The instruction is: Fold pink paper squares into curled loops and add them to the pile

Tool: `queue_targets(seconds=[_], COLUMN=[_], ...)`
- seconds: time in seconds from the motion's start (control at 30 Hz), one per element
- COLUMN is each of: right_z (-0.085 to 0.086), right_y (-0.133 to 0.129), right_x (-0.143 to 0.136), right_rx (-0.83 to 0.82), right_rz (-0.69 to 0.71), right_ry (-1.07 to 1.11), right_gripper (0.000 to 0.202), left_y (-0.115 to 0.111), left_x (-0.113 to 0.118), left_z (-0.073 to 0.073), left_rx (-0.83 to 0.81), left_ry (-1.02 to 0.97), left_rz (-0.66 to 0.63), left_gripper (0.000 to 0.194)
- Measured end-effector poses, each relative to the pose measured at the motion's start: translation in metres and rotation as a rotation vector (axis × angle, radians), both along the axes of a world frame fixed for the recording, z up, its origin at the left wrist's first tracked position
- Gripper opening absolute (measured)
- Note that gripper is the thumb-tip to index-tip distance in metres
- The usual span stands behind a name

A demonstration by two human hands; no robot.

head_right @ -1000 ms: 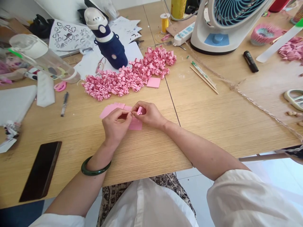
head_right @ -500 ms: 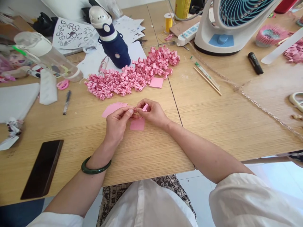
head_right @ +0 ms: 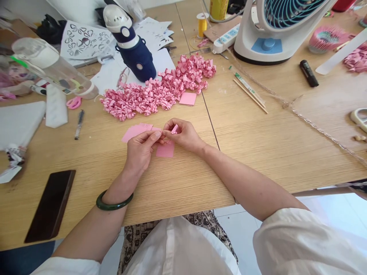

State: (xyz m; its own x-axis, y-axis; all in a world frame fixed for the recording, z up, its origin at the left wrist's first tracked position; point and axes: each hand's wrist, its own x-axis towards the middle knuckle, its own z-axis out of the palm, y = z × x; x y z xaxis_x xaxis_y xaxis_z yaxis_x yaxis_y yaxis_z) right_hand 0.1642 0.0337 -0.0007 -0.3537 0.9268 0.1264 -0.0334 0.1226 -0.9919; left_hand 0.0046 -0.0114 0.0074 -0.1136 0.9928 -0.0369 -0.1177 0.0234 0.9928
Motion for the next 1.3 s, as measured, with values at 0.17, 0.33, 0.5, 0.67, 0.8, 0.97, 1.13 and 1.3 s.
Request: queue_targets(seconds=[0.17,0.33,0.5,0.67,0.8,0.97,1.13,1.3], right_z=[0.0002,-0.0004,0.0008,0.0027,0.0035,0.0045,0.0025,-0.0006], right_y=[0.0014,0.0032,0.0028,0.0019,0.0015,0.0,-0.0001,0.0011], right_x=[0.0017,0.0038,0.0047,0.0049,0.0044,0.0033,0.002,0.001], right_rx=[0.002,0.013,0.015,-0.001,-0.001,0.015,-0.002,-0.003], right_rz=[0.031,0.087,0.093,0.099,0.118,0.106,0.078,0.05], right_ry=[0.009,0.021,0.02,0.018,0.025,0.018,0.014,-0.001], right_gripper=[0.044,0.042,0.042,0.042,0.041,0.04,0.042,0.043], left_y=[0.0001,0.0014,0.0004,-0.0018,-0.0025,-0.0037,-0.0044,-0.0034], left_x=[-0.0021,-0.0067,-0.0063,-0.0044,-0.0035,-0.0019,-0.0017,-0.003], left_z=[0.0016,0.001,0.0045,0.0101,0.0094,0.0059,0.0052,0.0019], left_rx=[0.039,0.112,0.217,0.254,0.248,0.227,0.222,0.183], left_ry=[0.063,0.181,0.3,0.406,0.392,0.382,0.375,0.316], left_rz=[-0.012,-0.023,-0.002,0.015,0.04,0.084,0.089,0.056], left_gripper=[0.018,0.019,0.016,0.02,0.022,0.023,0.025,0.03])
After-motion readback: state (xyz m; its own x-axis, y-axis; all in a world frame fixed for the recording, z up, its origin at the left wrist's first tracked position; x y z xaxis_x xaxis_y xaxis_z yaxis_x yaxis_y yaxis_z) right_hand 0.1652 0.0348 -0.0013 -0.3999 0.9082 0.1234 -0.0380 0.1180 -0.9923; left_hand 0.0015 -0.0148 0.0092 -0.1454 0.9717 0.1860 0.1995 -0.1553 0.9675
